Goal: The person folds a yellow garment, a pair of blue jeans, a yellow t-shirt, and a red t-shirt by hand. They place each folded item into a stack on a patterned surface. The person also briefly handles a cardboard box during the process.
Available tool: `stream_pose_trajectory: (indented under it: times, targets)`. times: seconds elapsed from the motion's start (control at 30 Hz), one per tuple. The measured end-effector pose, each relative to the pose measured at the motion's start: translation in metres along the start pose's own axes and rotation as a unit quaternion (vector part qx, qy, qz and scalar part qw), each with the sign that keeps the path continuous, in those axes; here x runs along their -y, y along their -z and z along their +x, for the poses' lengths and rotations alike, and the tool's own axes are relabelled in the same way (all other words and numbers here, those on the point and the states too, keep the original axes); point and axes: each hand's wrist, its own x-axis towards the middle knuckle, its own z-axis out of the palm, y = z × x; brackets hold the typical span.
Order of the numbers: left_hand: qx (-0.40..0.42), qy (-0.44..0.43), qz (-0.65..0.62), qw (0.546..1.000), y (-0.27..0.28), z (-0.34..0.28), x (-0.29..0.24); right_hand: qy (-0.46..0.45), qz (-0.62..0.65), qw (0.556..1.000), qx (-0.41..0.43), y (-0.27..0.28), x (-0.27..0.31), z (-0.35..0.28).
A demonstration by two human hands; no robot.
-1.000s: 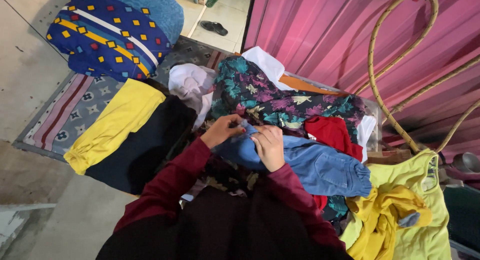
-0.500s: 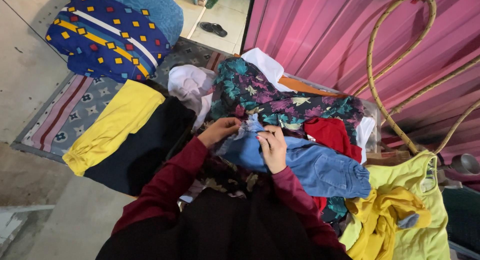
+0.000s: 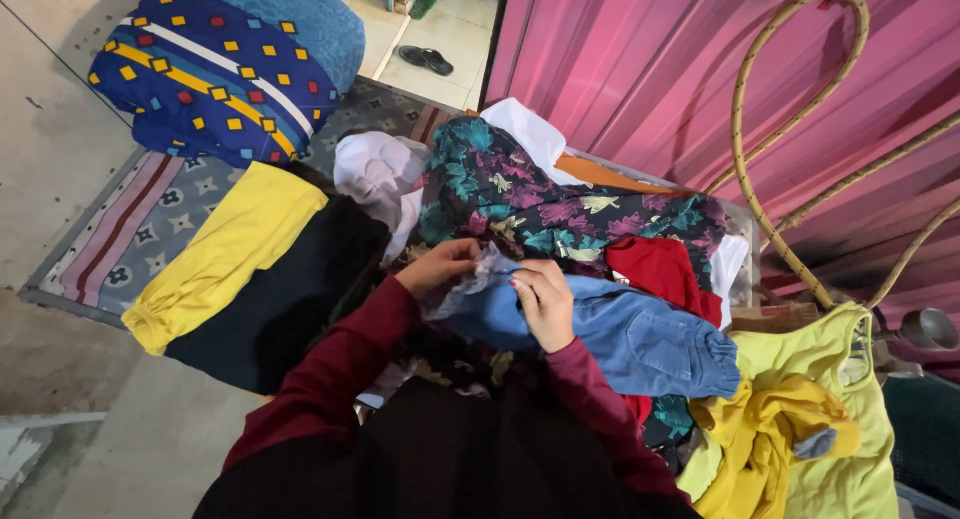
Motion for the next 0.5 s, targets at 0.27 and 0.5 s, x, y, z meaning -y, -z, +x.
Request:
stream_pose_trajectory:
  times: [0.27,0.5]
  targets:
    - [-0.099,-0.102,0.074,0.987,-0.030,-0.001,-0.073,-0.014,0.011,1.000,-0.005,-0.006,0.004,0.001]
    - [0.032,-0.264,0.488,0.831,-0.059,-0.004,-0.146,-0.027,0.021,0.999,0.000,-0.012,-0.005,0.001]
